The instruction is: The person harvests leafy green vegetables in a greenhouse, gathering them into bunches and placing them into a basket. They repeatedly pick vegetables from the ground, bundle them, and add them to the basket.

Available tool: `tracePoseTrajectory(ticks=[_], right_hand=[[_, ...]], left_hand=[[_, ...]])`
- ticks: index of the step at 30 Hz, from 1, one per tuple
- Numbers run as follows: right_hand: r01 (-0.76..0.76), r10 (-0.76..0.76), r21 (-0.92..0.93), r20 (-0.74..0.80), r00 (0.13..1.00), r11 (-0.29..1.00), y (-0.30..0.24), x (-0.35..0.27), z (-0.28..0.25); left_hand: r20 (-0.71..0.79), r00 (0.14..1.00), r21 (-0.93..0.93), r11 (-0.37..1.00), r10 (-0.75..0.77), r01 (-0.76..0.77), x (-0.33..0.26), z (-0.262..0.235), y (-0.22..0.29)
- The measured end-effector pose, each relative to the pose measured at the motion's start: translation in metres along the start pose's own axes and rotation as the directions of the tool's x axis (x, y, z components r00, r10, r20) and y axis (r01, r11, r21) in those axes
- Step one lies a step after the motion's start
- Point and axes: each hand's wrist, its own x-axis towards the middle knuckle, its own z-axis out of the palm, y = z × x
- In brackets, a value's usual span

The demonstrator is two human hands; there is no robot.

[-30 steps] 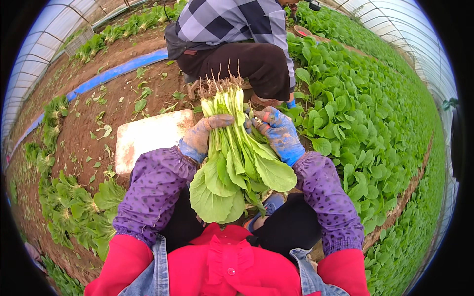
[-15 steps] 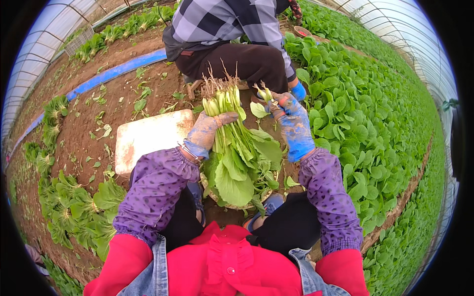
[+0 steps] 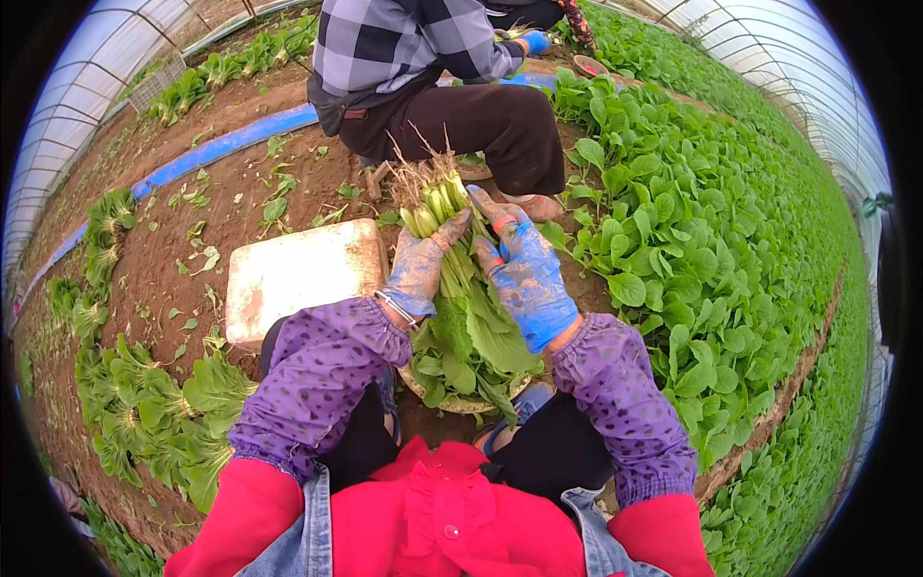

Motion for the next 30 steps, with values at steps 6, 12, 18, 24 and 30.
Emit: tracePoseTrajectory(ticks=[6, 12, 18, 24, 30], right_hand=[[0.092, -0.074, 0.182, -0.104, 0.992, 0.979, 0.015, 0.004, 0.002], [0.124, -0.124, 0.009, 0.045, 0.991, 0.992, -0.004, -0.002, -0.005], [-0.256, 0.035, 0.587, 0.36, 0.932, 0.768, 0.004, 0.012, -0.067], [-0.695, 0.562, 0.113, 0.504, 0.656, 0.71, 0.173, -0.01, -0.11], [-0.146, 0.781, -0.806, 0.484, 0.394, 0.573, 0.313, -0.071, -0.045]], left_hand=[[0.092, 0.992, -0.082, 0.992, -0.09, 0.098, -0.012, 0.011, -0.005], [0.153, 0.977, -0.141, 0.975, -0.151, 0.173, -0.009, 0.0, -0.005], [0.042, 0.998, -0.263, 0.963, -0.053, 0.062, -0.007, 0.011, 0.02], [-0.123, 0.977, -0.21, 0.957, 0.175, -0.198, -0.003, -0.019, 0.082], [-0.283, 0.904, 0.212, 0.94, 0.319, -0.266, 0.001, -0.057, 0.092]])
